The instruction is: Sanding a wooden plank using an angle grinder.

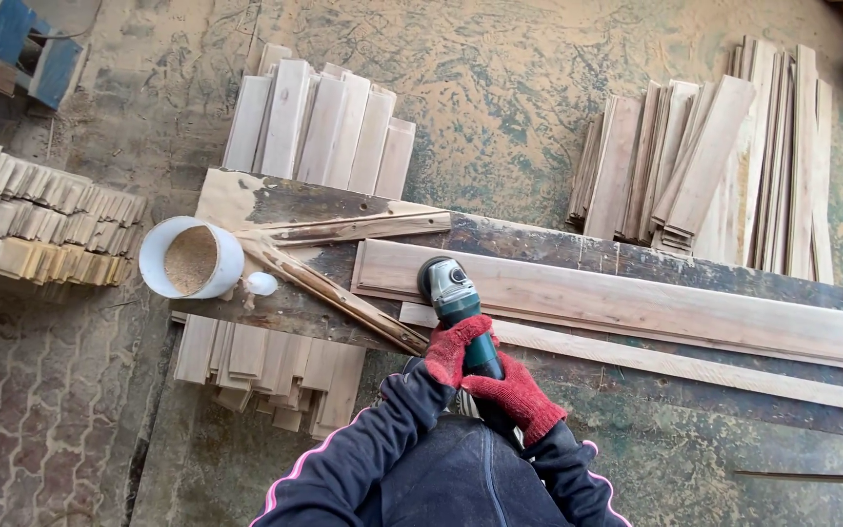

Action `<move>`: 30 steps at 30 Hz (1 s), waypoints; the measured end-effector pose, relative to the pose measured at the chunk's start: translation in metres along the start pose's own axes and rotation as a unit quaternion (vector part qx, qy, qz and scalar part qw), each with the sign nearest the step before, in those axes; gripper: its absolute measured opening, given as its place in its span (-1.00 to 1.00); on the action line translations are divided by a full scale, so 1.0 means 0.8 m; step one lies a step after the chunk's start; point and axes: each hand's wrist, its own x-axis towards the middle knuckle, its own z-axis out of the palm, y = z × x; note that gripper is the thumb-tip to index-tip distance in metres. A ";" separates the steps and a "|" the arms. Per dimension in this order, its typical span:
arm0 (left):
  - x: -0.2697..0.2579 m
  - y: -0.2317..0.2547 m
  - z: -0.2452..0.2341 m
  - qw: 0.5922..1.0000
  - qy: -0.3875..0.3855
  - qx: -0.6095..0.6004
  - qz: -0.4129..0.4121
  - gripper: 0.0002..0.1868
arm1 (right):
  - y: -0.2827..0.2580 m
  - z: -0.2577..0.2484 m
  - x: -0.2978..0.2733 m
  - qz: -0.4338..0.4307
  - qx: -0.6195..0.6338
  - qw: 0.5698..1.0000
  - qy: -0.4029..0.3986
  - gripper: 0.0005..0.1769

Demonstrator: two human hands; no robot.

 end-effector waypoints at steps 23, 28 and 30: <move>-0.007 -0.144 0.202 0.972 -0.182 0.113 -0.099 -0.41 | 0.117 -0.212 -0.044 0.042 0.237 0.964 0.112 -0.58; -0.010 -0.117 0.171 0.978 -0.171 0.086 -0.079 -0.45 | 0.096 -0.188 -0.036 0.035 0.229 0.971 0.063 -0.56; -0.013 -0.099 0.152 0.984 -0.161 0.055 -0.057 -0.57 | 0.084 -0.171 -0.029 0.038 0.208 0.976 0.043 -0.57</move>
